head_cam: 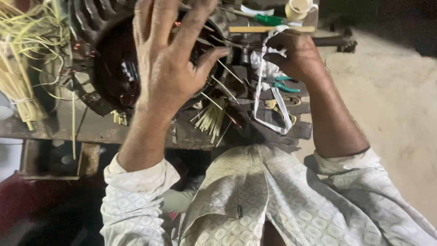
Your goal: The person uses pliers and a hammer to insert and secure wooden sticks into the slots of a motor stator. They repeatedly adjust the sticks and tap them into place while another person assists by holding the stator.
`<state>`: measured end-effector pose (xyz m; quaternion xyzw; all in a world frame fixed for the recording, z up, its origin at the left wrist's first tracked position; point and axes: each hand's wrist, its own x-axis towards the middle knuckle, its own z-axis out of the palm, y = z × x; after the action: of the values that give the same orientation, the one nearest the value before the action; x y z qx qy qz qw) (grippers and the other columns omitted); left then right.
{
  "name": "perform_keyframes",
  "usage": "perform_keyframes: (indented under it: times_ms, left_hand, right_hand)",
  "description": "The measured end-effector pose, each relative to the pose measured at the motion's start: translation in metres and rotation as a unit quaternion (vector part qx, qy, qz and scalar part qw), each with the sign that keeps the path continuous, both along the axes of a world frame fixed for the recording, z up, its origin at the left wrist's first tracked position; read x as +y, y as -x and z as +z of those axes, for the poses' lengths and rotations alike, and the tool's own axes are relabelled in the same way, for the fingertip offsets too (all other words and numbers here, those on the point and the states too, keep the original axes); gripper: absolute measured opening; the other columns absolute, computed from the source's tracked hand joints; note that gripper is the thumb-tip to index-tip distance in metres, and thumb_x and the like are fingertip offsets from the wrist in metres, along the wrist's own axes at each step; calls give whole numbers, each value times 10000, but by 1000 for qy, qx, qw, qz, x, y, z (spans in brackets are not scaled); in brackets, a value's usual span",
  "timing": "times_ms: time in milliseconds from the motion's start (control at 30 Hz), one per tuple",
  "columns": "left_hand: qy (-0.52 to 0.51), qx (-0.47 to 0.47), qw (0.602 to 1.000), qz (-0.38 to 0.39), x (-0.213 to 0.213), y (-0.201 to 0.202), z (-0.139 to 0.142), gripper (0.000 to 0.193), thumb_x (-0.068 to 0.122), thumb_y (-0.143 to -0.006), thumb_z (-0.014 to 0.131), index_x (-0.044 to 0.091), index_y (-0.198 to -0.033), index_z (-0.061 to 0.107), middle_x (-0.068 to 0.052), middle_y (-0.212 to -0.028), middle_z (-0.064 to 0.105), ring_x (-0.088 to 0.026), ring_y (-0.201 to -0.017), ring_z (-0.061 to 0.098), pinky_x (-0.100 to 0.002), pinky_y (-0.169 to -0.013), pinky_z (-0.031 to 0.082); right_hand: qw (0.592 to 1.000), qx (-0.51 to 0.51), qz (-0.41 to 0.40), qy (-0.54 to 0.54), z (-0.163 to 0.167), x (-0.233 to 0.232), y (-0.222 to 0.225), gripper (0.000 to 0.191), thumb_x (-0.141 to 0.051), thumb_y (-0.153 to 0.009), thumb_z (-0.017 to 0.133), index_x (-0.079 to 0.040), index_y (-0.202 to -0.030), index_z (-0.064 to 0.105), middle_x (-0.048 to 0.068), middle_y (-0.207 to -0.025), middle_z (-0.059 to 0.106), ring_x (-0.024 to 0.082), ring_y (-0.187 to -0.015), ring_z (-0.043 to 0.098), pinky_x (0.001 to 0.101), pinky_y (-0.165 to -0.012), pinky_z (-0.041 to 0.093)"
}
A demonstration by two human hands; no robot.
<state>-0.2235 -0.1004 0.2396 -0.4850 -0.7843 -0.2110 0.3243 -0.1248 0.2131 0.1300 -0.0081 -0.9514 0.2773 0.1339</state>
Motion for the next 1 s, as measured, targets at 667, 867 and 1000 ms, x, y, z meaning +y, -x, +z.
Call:
perform_keyframes:
  times_ms: [667,867,1000]
  left_hand:
    - [-431,-740,511,-79,82,-74,-59,708,726,-981,401,56,-989,633,-58,-734,669,-150,-519,632,-288,-446,493]
    - [-492,-710,494,-97,134,-103,-78,559,636,-974,532,93,-1001,662,-47,-763,687,-138,-553,628,-276,-476,464]
    - [-525,-682,506,-62,153,-103,-80,460,509,-972,620,58,-1009,702,-67,-766,718,-150,-576,668,-277,-482,475]
  right_hand:
    - [965,-51,73,-245,-81,18,-62,471,-332,-849,731,-35,-1213,693,161,-1370,590,336,-1286,539,500,-1043,458]
    - [996,-64,55,30,-86,49,-83,292,-193,-942,729,6,-1152,690,181,-1147,690,375,-1071,666,449,-917,547]
    - [906,-198,56,369,-98,64,-92,344,-258,-923,780,26,-1098,696,70,-955,706,166,-875,617,334,-776,521]
